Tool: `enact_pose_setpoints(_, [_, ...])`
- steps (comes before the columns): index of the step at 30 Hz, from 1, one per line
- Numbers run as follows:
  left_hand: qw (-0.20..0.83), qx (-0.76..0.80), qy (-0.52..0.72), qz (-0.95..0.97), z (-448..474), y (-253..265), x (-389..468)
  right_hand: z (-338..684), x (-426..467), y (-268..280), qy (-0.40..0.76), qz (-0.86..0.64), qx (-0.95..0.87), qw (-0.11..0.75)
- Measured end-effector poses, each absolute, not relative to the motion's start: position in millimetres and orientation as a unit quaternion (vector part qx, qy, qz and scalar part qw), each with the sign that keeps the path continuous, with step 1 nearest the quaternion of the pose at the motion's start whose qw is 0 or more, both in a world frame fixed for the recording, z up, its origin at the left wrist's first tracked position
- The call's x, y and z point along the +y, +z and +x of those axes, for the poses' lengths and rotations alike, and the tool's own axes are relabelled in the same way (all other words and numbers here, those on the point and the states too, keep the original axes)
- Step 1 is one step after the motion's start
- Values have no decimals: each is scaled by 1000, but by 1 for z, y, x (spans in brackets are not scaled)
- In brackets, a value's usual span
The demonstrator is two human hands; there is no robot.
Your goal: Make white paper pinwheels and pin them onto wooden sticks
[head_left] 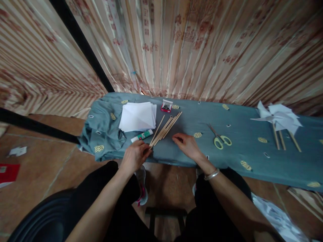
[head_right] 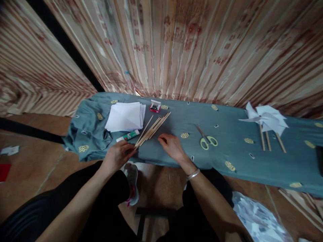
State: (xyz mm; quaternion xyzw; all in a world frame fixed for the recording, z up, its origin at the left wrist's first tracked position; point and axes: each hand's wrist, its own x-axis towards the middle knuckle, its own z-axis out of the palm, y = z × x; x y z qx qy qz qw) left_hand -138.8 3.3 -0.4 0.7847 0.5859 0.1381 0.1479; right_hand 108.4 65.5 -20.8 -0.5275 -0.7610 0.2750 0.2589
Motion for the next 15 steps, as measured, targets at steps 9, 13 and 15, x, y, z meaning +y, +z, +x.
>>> enact_pose_setpoints(9, [140, 624, 52, 767, -130, 5, 3, 115, 66, -25, 309, -528, -749, 255])
enact_pose_setpoints(13, [157, 626, 80, 760, -127, 4, 7, 116, 68, -25, 299, -527, -751, 262])
enact_pose_setpoints(15, [146, 620, 93, 765, -125, 4, 10, 115, 67, -24, 296, -525, -754, 260])
